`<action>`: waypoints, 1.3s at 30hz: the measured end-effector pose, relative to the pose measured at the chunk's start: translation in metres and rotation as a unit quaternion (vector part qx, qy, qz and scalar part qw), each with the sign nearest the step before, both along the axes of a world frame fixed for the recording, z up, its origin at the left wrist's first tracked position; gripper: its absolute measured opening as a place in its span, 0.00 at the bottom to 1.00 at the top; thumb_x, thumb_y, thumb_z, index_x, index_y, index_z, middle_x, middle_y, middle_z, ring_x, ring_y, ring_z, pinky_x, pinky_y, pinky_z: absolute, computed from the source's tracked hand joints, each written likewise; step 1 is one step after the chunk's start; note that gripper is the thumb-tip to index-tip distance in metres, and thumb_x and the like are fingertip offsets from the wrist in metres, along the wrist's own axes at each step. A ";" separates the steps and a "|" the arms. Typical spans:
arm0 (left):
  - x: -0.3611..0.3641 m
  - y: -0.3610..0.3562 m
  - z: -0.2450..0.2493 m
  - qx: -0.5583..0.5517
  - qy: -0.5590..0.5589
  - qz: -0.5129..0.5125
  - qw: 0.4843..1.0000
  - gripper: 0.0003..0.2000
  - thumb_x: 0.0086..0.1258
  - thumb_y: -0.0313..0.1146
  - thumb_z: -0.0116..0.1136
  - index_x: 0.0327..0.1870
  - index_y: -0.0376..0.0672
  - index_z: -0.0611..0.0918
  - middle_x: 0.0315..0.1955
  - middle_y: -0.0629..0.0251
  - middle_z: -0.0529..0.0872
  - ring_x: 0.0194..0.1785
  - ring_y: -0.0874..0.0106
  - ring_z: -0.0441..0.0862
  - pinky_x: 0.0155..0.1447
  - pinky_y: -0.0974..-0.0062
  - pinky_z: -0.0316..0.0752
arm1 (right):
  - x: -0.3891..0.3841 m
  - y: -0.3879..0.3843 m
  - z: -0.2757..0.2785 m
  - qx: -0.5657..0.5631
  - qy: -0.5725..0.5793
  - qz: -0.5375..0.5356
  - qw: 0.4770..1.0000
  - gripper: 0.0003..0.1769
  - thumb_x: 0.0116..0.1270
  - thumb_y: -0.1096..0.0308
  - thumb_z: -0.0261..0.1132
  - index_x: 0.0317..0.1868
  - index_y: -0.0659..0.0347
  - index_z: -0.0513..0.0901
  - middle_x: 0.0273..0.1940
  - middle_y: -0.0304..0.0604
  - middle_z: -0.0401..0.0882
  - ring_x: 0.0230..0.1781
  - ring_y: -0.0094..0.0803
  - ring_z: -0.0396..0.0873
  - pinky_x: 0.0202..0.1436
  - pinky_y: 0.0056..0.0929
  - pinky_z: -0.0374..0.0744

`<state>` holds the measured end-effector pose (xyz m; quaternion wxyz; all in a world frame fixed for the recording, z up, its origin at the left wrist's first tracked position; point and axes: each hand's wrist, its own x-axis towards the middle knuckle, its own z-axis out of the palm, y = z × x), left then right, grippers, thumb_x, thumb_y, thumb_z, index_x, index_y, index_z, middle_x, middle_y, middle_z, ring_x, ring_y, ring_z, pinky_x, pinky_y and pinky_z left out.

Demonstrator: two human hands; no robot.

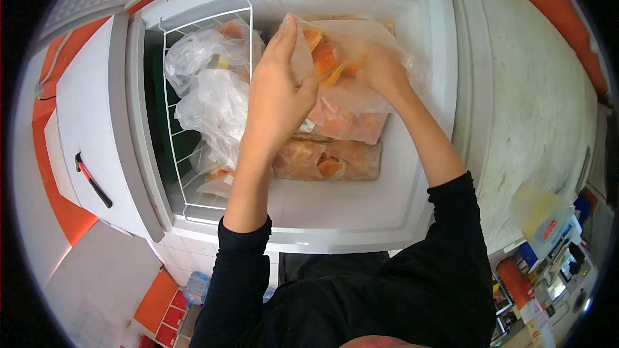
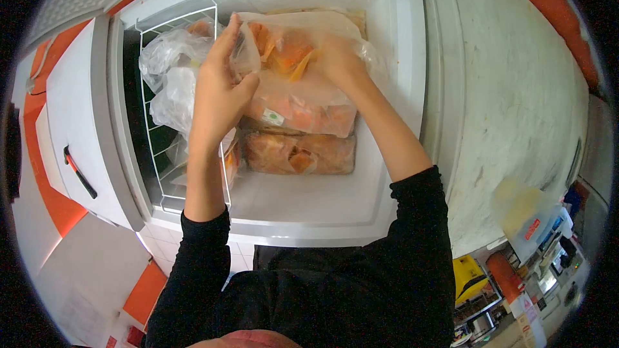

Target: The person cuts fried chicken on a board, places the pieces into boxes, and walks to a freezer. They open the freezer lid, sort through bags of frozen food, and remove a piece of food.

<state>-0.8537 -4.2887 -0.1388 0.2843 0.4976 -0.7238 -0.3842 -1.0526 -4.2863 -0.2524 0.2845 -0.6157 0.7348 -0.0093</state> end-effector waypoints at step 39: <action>0.036 0.012 0.029 -0.002 -0.214 0.002 0.977 0.37 0.46 0.18 0.52 0.65 0.32 0.61 0.60 0.43 0.68 0.26 0.63 0.80 0.36 0.73 0.77 | 0.084 -0.021 0.064 0.096 0.024 0.233 0.967 0.20 0.66 0.59 0.51 0.53 0.59 0.78 0.49 0.48 0.79 0.50 0.39 0.76 0.52 0.34 0.73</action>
